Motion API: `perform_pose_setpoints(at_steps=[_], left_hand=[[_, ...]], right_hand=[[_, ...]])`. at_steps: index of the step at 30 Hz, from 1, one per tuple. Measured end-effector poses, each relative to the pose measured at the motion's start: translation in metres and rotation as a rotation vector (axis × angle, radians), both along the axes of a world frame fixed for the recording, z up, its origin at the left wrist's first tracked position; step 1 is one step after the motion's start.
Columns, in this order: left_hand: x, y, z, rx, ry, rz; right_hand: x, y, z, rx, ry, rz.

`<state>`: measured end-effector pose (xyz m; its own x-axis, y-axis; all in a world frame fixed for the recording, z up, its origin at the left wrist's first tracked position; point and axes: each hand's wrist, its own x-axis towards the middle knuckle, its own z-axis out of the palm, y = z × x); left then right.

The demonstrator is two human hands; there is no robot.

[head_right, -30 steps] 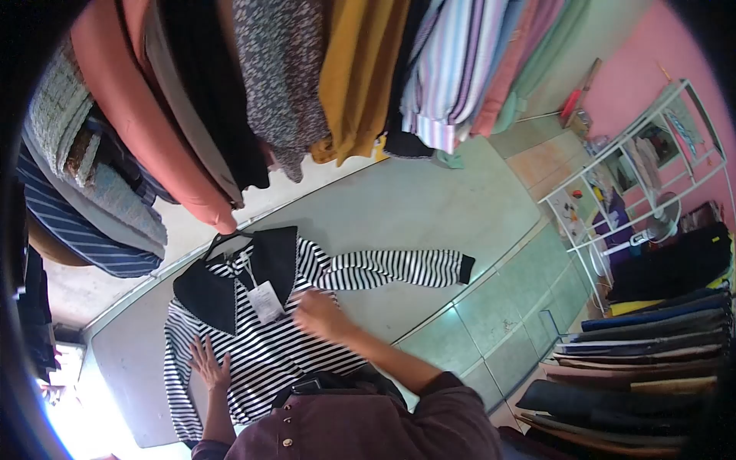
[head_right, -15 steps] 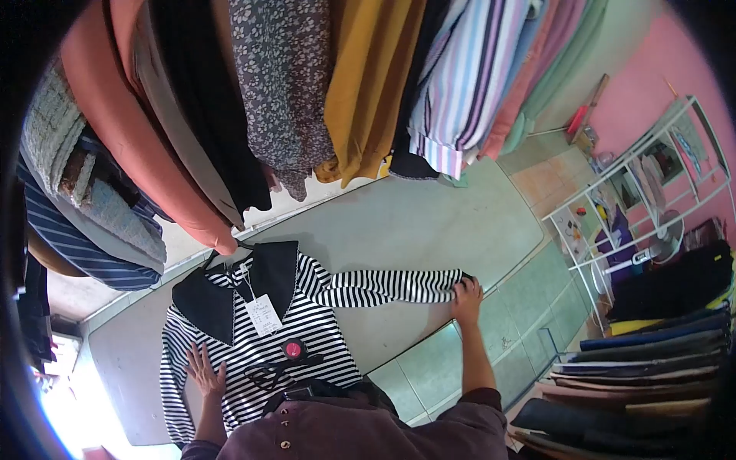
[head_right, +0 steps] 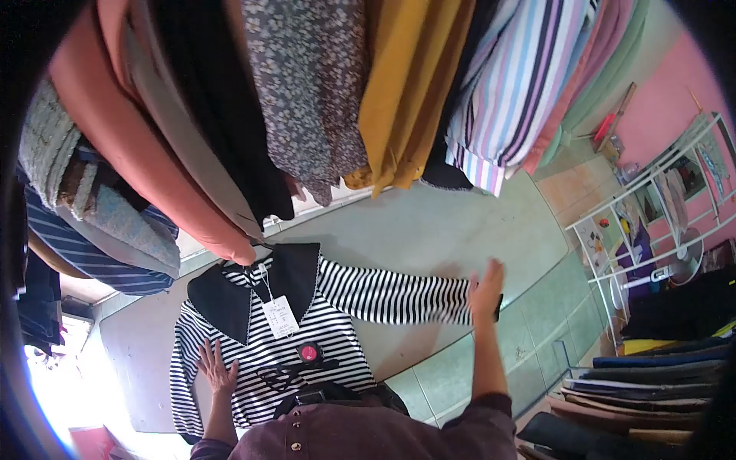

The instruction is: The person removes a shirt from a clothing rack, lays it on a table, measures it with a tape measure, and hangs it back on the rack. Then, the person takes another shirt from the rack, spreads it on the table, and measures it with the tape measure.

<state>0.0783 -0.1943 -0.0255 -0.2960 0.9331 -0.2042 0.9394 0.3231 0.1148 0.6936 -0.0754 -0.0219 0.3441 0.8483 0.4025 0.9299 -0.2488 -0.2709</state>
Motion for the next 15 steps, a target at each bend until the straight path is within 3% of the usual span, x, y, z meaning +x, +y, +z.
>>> perform_pose_setpoints(at_steps=[1,3,6,9,12,15], left_hand=[[-0.001,0.0,0.001,0.0,-0.004,0.001],[0.002,0.002,0.008,-0.02,-0.025,0.019],[-0.001,0.001,0.008,0.016,-0.058,0.016],[-0.004,-0.002,0.003,0.045,-0.06,-0.001],[-0.003,-0.002,0.007,0.027,-0.097,0.02],[-0.015,-0.006,0.005,0.086,-0.187,-0.019]], right_hand=[[-0.035,-0.01,-0.003,0.029,0.008,0.116],[-0.079,-0.032,0.001,-0.365,-0.078,0.497],[-0.073,-0.046,-0.021,-0.386,-0.196,0.299],[-0.044,-0.03,-0.03,-0.405,-0.13,0.113],[-0.071,-0.01,-0.03,-0.184,-0.121,0.119],[-0.153,-0.02,0.008,-0.126,0.02,0.341]])
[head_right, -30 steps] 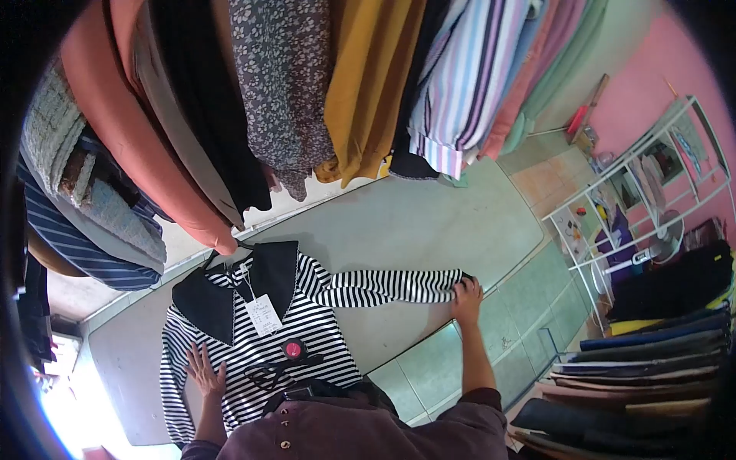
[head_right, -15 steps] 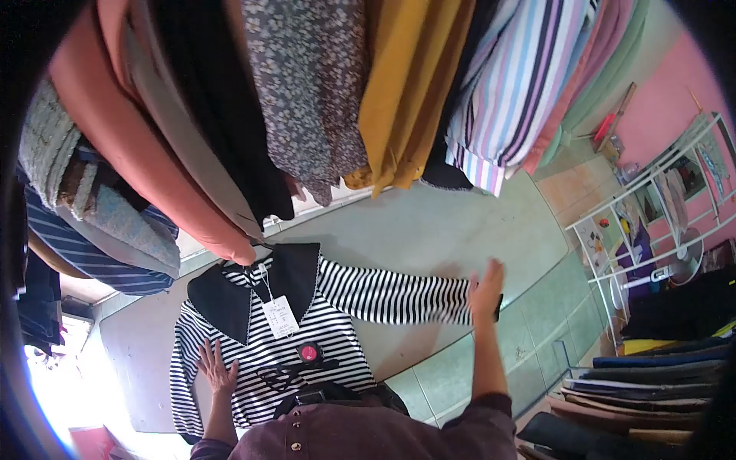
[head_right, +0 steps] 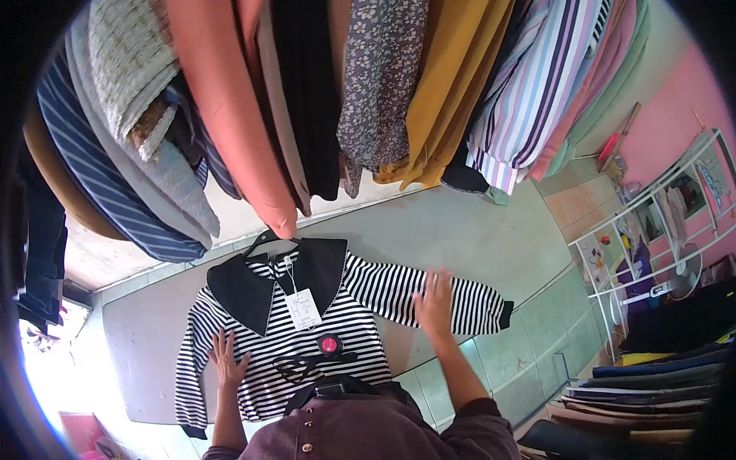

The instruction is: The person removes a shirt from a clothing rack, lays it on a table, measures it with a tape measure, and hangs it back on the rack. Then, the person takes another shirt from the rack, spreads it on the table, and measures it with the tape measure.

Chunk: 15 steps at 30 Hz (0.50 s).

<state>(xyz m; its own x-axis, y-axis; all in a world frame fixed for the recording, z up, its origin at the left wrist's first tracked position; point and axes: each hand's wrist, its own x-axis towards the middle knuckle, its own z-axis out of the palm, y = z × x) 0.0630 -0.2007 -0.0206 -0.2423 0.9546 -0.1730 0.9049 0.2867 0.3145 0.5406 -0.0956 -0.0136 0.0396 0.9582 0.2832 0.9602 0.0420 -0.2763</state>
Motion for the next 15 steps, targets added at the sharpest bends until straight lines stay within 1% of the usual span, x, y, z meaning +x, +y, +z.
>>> perform_pose_setpoints(at_steps=[1,2,4,5,6,8,9,10,12,13,14,15], left_hand=[[-0.008,-0.005,0.001,0.08,-0.07,-0.025],[-0.015,-0.015,0.004,0.218,-0.164,0.001],[-0.037,-0.046,-0.011,0.385,0.164,0.171],[-0.054,-0.067,-0.033,0.5,0.435,0.292],[-0.055,-0.081,-0.023,0.502,0.455,0.469],[-0.081,-0.12,-0.037,0.242,0.385,0.707],[-0.093,-0.134,-0.032,0.273,0.23,0.623],[-0.103,-0.142,-0.028,0.216,0.258,0.562],[-0.142,-0.154,-0.031,0.276,0.08,0.379],[-0.165,-0.158,-0.031,0.297,0.157,0.299],[-0.174,-0.147,-0.003,0.102,0.016,0.391],[-0.195,-0.14,0.02,-0.031,0.031,0.26]], right_hand=[[-0.016,-0.01,0.002,-0.047,-0.051,0.059],[-0.028,-0.02,0.003,-0.092,-0.098,0.12],[-0.016,-0.042,-0.045,-0.238,-0.105,0.005],[-0.017,-0.05,-0.041,-0.211,-0.159,-0.056],[-0.012,-0.058,-0.044,-0.146,-0.104,-0.053],[-0.011,-0.061,-0.046,-0.156,-0.121,-0.124],[-0.011,-0.06,-0.047,-0.163,-0.137,-0.129],[-0.011,-0.061,-0.048,-0.173,-0.155,-0.14],[-0.012,-0.06,-0.045,-0.197,-0.153,-0.144],[-0.012,-0.06,-0.046,-0.206,-0.153,-0.146],[-0.012,-0.06,-0.046,-0.214,-0.155,-0.147],[-0.013,-0.059,-0.044,-0.229,-0.15,-0.149]])
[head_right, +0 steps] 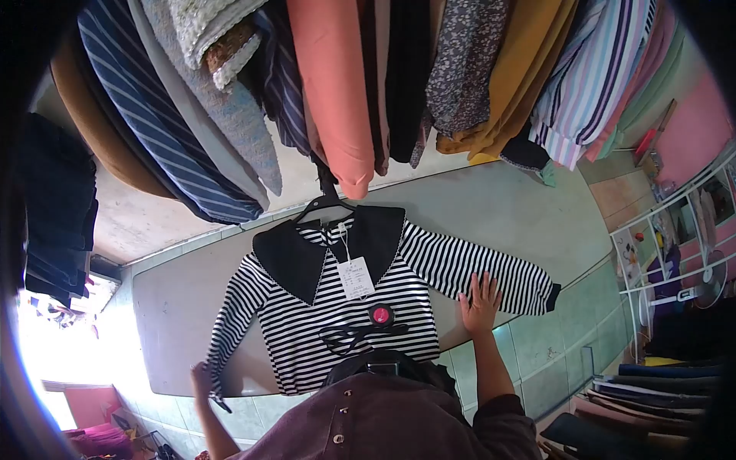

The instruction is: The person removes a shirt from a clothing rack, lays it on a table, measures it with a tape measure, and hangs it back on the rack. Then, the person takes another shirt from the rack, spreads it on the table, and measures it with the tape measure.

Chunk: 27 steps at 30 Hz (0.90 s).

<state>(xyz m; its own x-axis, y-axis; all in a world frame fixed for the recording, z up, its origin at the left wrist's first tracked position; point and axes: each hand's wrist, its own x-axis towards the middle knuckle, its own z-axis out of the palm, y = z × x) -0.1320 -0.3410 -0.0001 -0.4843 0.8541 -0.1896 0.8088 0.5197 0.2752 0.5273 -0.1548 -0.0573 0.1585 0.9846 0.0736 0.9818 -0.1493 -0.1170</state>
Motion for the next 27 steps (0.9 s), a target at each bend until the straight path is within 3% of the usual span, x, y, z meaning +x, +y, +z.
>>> perform_pose_setpoints(at_steps=[2,3,4,7,10,12,15,17,23,27], left_hand=[[-0.039,0.009,0.034,0.074,-0.187,-0.054],[-0.043,0.02,0.061,0.004,-0.291,0.223],[-0.066,0.025,0.064,0.05,-0.071,0.083],[-0.072,0.052,0.074,-0.027,-0.026,0.239],[-0.055,0.08,0.032,-0.309,0.574,0.138],[-0.017,0.1,0.012,-0.197,0.514,-0.032],[0.055,0.111,-0.016,-0.09,0.317,-0.03],[0.08,0.105,-0.032,-0.19,0.117,0.065],[0.085,0.106,-0.036,-0.123,0.096,0.167],[0.088,0.098,-0.038,-0.039,0.099,0.146]], right_hand=[[0.002,0.001,-0.002,0.0,0.003,0.002],[0.002,0.0,-0.003,-0.002,0.005,0.001],[0.001,0.001,-0.002,0.0,0.003,0.0],[0.003,0.003,0.002,-0.028,0.02,-0.007],[0.002,0.007,0.007,-0.067,0.099,-0.012],[0.003,0.005,0.008,-0.027,0.162,-0.073],[0.011,0.005,-0.003,0.098,0.069,-0.24],[0.022,0.003,-0.009,-0.119,0.012,-0.29],[0.061,0.028,-0.01,-0.151,0.063,-0.168],[0.032,0.03,-0.011,-0.121,0.02,-0.214]])
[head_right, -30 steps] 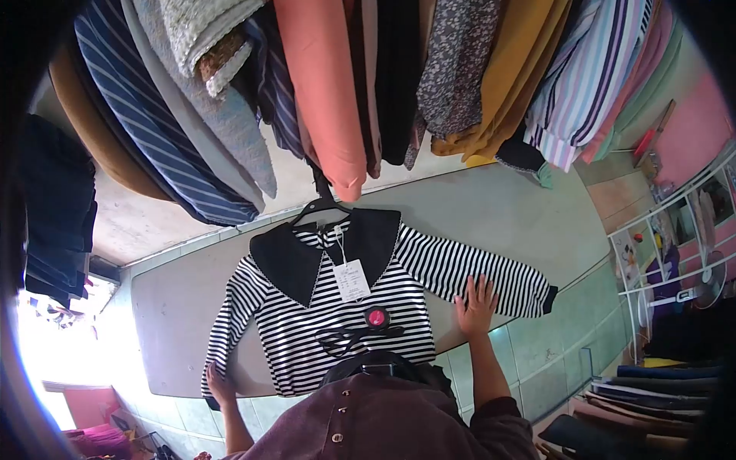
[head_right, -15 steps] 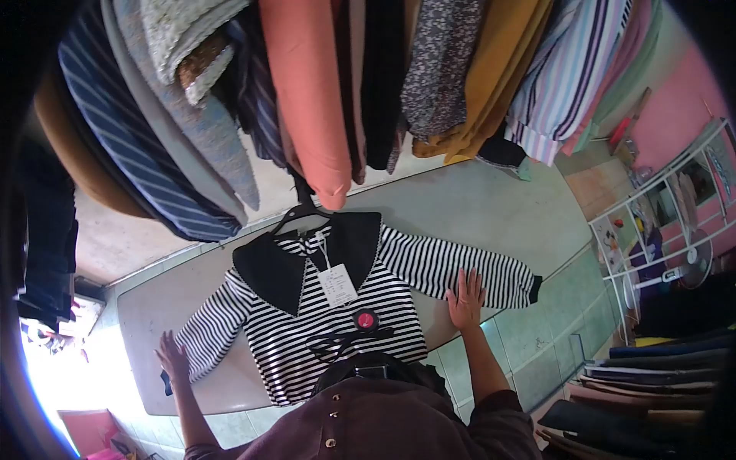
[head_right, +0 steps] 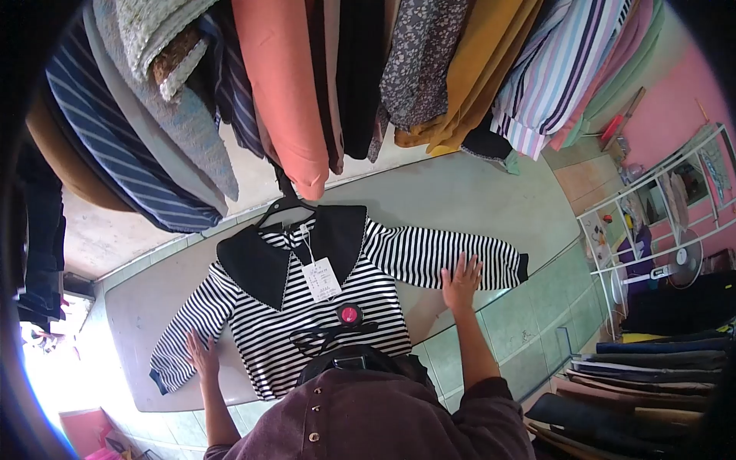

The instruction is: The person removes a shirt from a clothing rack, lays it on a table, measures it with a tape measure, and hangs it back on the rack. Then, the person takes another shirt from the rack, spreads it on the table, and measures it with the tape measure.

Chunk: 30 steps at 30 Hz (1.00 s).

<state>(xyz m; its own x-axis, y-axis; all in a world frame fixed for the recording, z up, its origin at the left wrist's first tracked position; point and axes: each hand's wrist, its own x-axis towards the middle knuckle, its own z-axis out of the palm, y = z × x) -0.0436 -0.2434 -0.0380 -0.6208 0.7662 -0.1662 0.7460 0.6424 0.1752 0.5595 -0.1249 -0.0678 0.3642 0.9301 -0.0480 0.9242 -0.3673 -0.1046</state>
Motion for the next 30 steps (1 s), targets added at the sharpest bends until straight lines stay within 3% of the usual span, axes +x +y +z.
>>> perform_pose_setpoints(at_steps=[2,4,6,8,10,14,22,24,25,28,30], left_hand=[[0.026,-0.011,0.009,0.195,0.05,-0.166],[0.056,-0.029,0.018,0.33,-0.041,-0.358],[0.077,-0.05,0.013,0.295,-0.066,-0.278],[0.081,-0.069,0.001,0.384,-0.152,-0.185],[0.092,-0.076,0.013,0.412,-0.322,0.015],[0.101,-0.093,0.019,0.34,-0.182,-0.007],[0.104,-0.1,0.008,0.175,-0.341,0.07],[0.096,-0.107,-0.01,0.621,-1.241,0.455],[0.099,-0.105,0.009,0.576,-1.333,0.535],[0.095,-0.111,0.003,0.441,-1.154,0.347],[0.097,-0.111,0.007,0.362,-1.029,0.276]], right_hand=[[-0.038,-0.015,0.016,0.35,0.161,0.205],[-0.077,-0.042,0.036,0.326,0.085,0.373],[-0.093,-0.07,0.037,0.321,0.366,0.339],[-0.098,-0.097,0.04,0.367,0.3,0.336],[-0.093,-0.122,0.041,0.105,0.448,0.298],[-0.099,-0.147,0.042,0.131,0.561,0.375],[-0.096,-0.145,0.023,0.231,0.756,0.095],[-0.09,-0.14,0.038,0.271,0.811,0.081],[-0.092,-0.135,0.046,0.272,0.811,0.081],[-0.095,-0.126,0.058,0.432,0.722,0.094],[-0.09,-0.121,0.052,0.279,0.658,0.089]])
